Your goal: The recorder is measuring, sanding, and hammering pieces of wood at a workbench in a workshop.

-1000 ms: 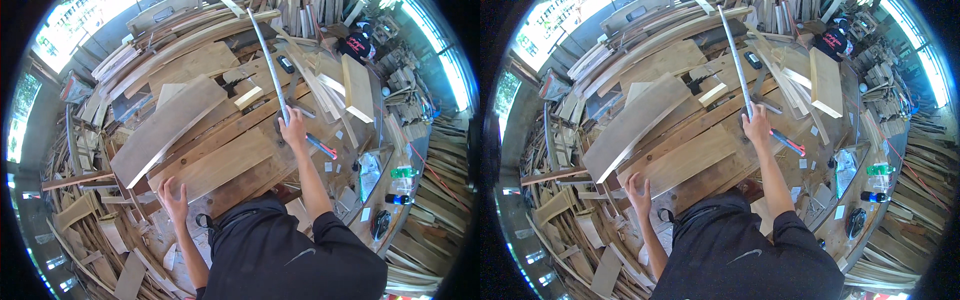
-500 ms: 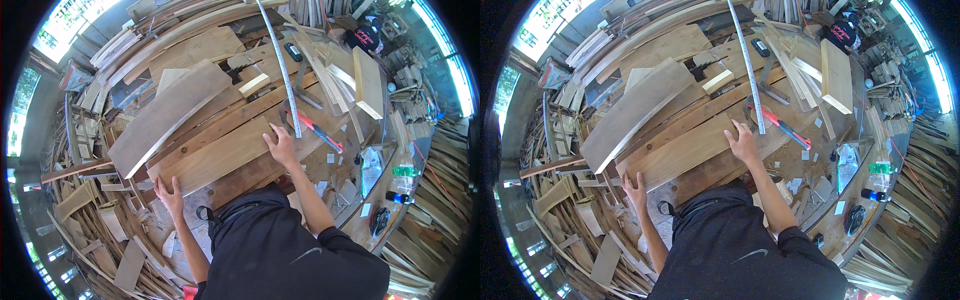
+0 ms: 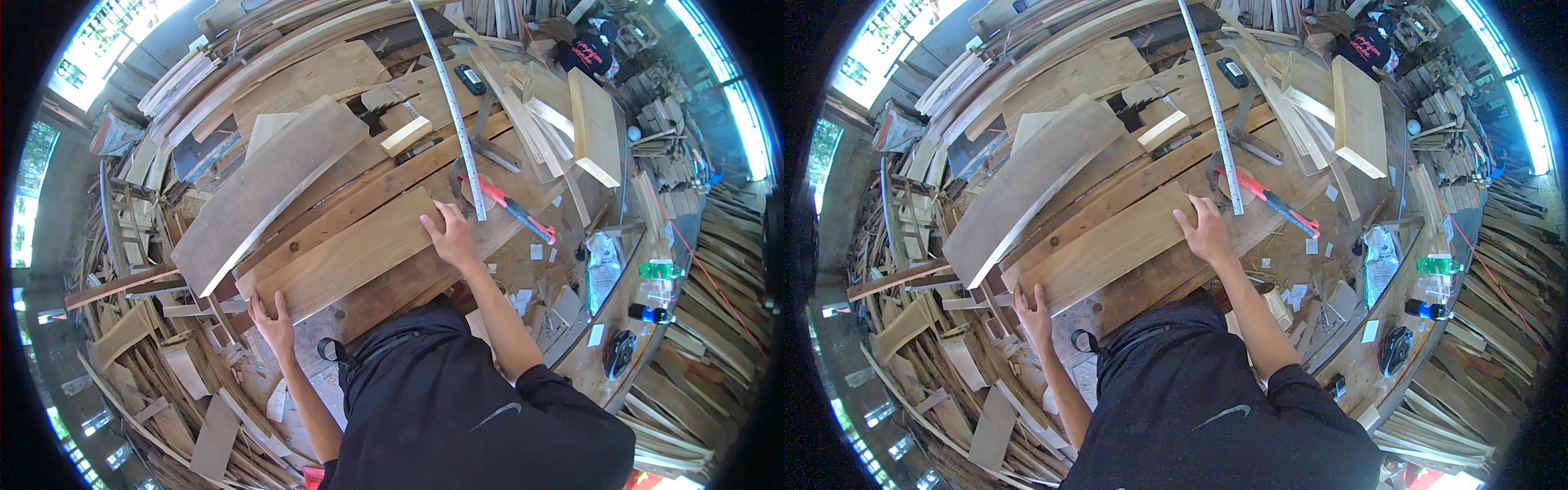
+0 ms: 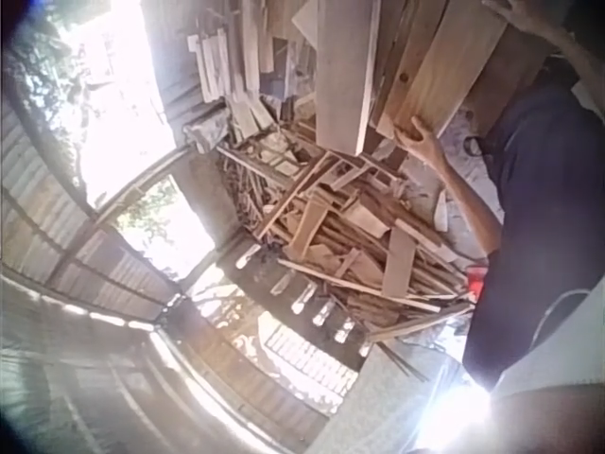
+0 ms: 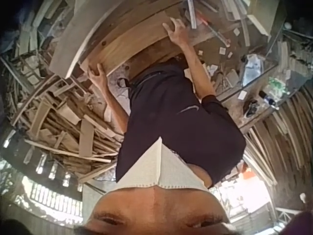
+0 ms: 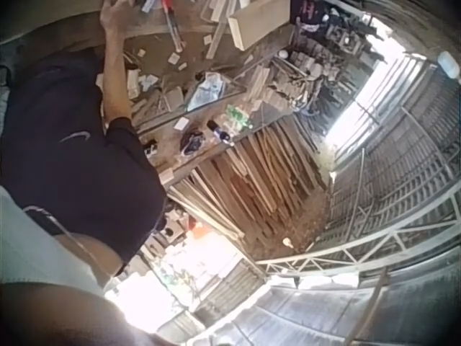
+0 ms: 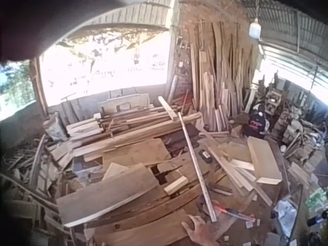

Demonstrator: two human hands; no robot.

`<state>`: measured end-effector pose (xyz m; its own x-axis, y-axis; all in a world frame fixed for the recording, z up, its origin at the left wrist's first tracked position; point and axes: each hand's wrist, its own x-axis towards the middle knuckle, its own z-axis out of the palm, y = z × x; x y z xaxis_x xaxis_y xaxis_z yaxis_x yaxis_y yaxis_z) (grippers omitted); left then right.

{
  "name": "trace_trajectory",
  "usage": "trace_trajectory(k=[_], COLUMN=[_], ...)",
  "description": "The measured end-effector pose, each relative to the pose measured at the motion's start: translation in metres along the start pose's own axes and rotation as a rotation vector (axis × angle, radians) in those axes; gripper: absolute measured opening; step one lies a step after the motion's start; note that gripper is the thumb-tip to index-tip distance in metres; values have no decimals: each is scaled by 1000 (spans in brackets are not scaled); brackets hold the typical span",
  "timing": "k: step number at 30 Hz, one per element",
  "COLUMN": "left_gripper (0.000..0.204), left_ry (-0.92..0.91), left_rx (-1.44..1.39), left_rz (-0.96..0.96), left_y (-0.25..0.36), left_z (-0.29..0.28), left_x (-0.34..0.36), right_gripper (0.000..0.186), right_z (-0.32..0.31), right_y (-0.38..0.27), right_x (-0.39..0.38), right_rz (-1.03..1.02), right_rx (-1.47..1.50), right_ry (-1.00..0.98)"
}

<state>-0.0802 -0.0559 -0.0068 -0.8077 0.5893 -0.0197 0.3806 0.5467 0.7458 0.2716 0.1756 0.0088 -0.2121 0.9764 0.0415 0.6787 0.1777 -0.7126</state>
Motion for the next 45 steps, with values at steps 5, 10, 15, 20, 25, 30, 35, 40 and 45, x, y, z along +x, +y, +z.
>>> trace_trajectory(k=[5, 10, 15, 20, 25, 30, 35, 40, 45], left_gripper=[77, 85, 96, 120, 132, 140, 146, 145, 142], left_ry=[-24, -75, -58, -87, -170, -209, -235, -240, -198], left_rx=[-6, -81, 40, 99, 176, 186, 221, 217, 163], left_rz=[-5, 77, 133, 255, 284, 272, 308, 244, 272], left_y=[-4, 5, 6, 19, 21, 23, 24, 29, 22], left_z=[-1, -3, -6, -7, -16, -17, -19, -17, -15], left_x=[0, -4, -9, -9, -8, -9, -10, -11, -6], right_gripper=[55, 49, 41, 35, 53, 56, 60, 52, 33], right_z=[-11, -31, -45, -52, -51, -62, -68, -65, -56], right_y=[9, 26, 27, 46, 45, 52, 66, 82, 78], right_x=[10, 18, 16, 30, 44, 60, 73, 79, 78], right_rz=[23, 18, 65, -38, -65, -51, 13, -33, -71], right_rx=[32, 3, 32, -36, -387, -248, -318, -338, -420], right_ry=[3, 39, 1, 199, 255, 213, 44, 107, 170])
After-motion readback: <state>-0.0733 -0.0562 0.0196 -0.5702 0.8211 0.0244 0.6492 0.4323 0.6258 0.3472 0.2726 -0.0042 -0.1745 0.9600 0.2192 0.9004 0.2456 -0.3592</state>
